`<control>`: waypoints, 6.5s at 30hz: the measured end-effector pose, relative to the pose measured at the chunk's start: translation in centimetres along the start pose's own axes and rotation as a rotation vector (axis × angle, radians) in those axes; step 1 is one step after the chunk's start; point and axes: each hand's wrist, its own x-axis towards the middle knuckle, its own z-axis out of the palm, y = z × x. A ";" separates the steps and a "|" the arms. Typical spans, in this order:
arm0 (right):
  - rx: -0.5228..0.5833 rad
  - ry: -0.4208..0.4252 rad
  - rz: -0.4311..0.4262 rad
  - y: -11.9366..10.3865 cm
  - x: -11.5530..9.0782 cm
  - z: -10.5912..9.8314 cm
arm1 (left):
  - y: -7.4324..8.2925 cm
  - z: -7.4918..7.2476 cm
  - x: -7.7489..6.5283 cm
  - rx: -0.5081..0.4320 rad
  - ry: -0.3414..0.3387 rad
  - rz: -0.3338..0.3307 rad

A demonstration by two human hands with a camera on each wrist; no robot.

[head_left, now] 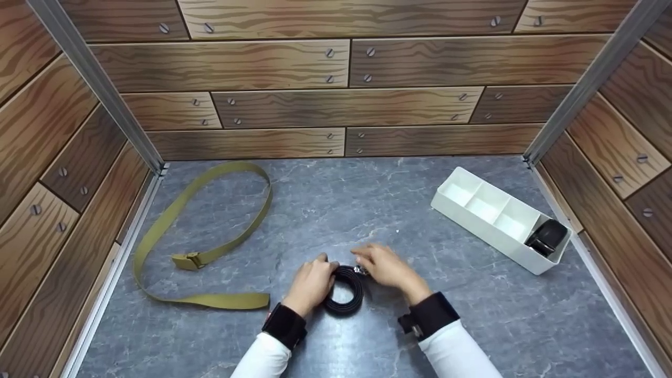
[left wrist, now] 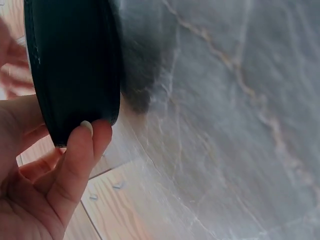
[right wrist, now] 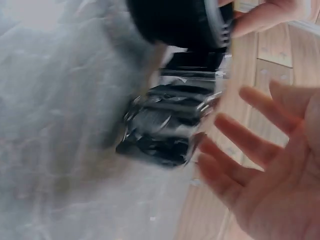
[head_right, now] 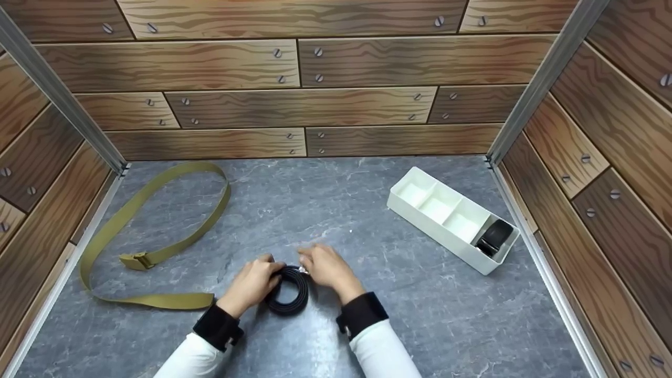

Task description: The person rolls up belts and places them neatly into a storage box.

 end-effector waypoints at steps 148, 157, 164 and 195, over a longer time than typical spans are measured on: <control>-0.187 0.828 0.843 17.9 -4.1 -15.2 | -0.5 -2.3 -3.7 0.109 -0.204 -0.021; -0.171 0.777 0.802 17.8 -4.8 -14.6 | -0.6 -2.2 -3.7 0.095 -0.215 -0.035; -0.249 0.739 0.786 16.2 -5.0 -14.9 | -1.1 -2.4 -3.7 0.058 -0.250 -0.025; -0.320 -0.041 0.177 9.2 -4.3 -6.6 | -10.0 -8.4 -8.9 0.055 -0.273 -0.321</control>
